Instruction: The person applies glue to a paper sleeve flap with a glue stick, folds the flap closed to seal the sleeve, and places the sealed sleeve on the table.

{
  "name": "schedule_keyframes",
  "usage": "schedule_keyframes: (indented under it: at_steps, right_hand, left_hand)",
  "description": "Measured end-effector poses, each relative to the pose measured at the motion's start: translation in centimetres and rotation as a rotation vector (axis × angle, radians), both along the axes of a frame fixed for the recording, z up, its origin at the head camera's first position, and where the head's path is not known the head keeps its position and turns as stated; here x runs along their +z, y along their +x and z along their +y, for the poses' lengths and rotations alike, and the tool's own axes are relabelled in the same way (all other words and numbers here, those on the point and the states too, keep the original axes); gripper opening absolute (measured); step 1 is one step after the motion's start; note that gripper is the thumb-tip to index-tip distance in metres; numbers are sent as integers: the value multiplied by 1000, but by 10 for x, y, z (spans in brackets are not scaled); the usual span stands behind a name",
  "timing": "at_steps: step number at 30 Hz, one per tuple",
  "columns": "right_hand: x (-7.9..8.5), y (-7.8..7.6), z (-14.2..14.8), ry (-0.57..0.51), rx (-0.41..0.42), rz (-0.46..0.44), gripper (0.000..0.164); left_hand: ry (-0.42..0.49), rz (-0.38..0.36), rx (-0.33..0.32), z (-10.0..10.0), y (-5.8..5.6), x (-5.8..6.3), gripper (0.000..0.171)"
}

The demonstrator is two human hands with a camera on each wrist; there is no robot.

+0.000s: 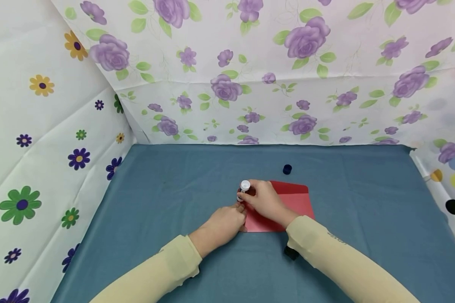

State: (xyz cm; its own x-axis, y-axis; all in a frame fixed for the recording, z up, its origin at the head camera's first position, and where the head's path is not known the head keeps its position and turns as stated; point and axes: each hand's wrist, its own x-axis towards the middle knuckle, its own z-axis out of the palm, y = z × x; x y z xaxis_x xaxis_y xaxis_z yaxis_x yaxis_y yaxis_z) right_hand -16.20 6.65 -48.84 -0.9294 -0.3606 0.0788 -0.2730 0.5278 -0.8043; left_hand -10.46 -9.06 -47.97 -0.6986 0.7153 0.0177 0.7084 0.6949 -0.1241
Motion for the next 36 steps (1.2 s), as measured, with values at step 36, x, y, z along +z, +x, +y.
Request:
schedule_keyframes:
  at_steps: [36]
  right_hand:
    - [2,0,20,77,9,36,13]
  left_hand:
    - [-14,-95,21,4,-2,5,24]
